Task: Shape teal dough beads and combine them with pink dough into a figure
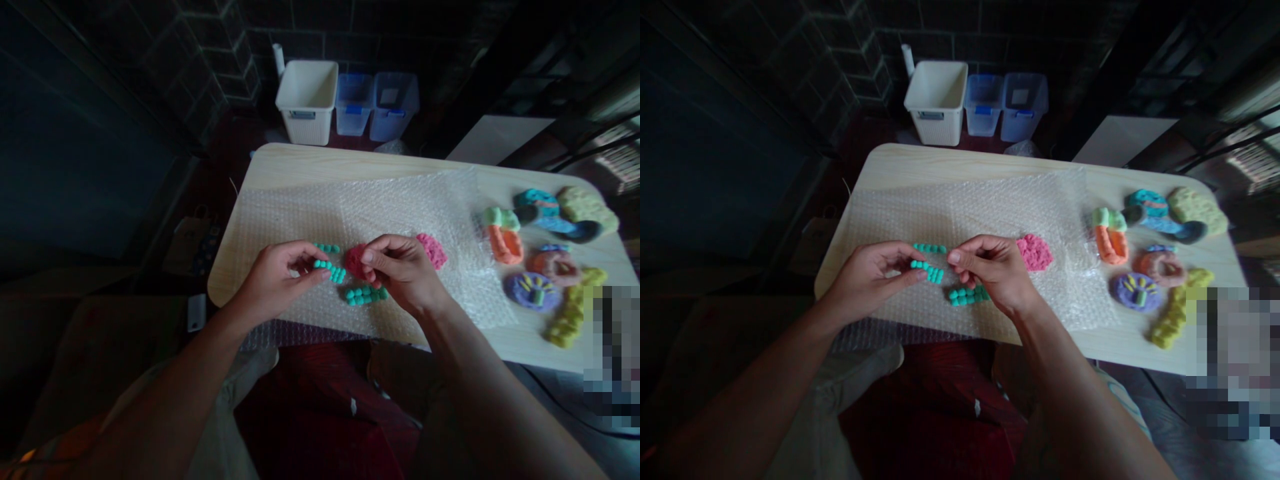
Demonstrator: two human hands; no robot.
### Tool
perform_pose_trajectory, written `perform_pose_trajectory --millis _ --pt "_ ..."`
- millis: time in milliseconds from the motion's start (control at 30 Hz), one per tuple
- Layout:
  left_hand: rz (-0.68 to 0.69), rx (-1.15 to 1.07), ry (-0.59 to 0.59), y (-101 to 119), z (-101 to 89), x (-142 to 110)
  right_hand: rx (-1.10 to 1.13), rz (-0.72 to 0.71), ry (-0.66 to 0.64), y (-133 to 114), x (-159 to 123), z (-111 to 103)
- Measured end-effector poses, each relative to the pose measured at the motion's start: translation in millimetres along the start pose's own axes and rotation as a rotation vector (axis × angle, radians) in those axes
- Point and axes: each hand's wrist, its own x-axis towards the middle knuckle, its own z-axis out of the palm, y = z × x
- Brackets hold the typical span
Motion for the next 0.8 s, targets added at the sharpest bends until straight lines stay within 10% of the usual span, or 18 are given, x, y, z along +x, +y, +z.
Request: perform_pose_trajectory --millis 800 --pt "-0.002 0.014 0.020 -2.0 -0.5 -0.7 -0.034 0.072 -0.033 1.5 2.7 3.4"
